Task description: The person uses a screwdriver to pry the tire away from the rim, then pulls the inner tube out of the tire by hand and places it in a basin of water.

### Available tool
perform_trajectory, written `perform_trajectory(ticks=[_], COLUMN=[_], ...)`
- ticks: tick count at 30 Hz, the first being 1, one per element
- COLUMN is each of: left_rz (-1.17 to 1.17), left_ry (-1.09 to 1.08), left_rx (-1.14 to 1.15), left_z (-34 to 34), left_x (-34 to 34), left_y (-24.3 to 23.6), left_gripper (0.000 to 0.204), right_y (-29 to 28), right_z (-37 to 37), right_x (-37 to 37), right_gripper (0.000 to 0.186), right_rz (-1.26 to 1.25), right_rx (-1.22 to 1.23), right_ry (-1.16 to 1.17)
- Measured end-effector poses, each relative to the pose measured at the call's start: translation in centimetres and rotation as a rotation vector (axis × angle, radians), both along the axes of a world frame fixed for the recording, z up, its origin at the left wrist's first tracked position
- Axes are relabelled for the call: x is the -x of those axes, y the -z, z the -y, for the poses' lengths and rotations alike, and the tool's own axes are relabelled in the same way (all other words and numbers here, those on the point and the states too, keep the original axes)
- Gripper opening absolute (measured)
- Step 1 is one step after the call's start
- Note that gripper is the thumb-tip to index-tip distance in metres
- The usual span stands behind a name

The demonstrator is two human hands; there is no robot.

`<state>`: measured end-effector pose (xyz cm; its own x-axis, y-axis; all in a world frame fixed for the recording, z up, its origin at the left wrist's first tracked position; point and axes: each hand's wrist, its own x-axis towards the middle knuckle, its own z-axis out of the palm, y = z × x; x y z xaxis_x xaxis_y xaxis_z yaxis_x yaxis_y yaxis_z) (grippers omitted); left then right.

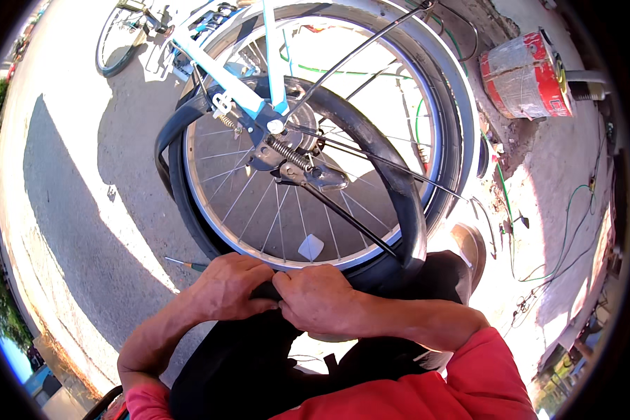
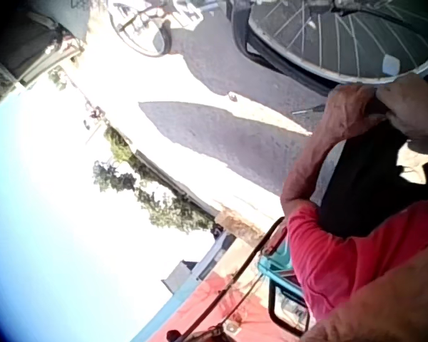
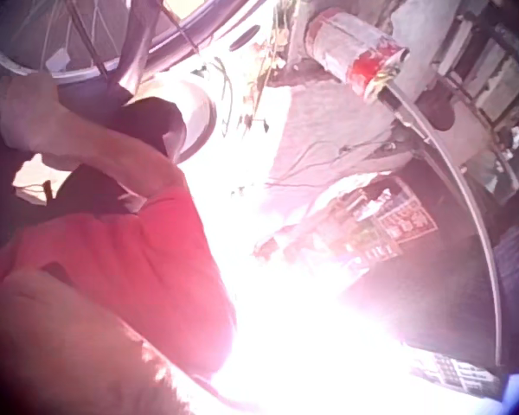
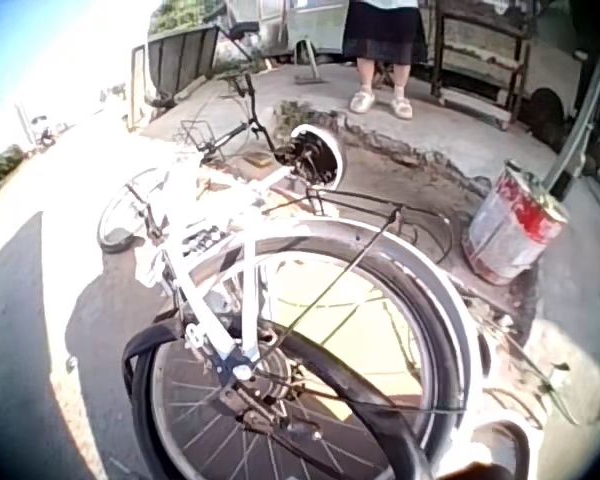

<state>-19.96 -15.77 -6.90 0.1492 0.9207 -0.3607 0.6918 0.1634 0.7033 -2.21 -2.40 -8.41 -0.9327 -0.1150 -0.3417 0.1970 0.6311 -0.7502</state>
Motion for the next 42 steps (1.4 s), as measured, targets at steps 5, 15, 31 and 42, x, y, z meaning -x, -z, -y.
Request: perform_trajectory(ticks=[5,15,31,42], left_rz=[0.206,0.353,0.914,1.12], left_ry=[0.147,-0.009,-0.076,-0.17], left_rx=[0.311,0.301,0.603,0.452], left_z=[-4.9,-11.9,-17.9,-8.9], left_x=[-4.2,-16.1,-22.6,-24.1], left_y=[-0.5,-2.5,-5.2,-9.2], left_gripper=[0.038,0.03,0.063,0.032], right_y=[-3.4,-4.9,-2.4,-8.3], right_z=[-3.9,-13.2,-19.2,-10.4], right_x=[-5.5,-21.8,-32.2,-26.3], right_gripper=[0.033,0.025,0.085,0.038], right_rz=[0.075,-0.561,-0.203,-0.392], right_rx=[-0.055,0.161,1.016,1.103], right_ry=[-0.016,0.029,1.101,1.522])
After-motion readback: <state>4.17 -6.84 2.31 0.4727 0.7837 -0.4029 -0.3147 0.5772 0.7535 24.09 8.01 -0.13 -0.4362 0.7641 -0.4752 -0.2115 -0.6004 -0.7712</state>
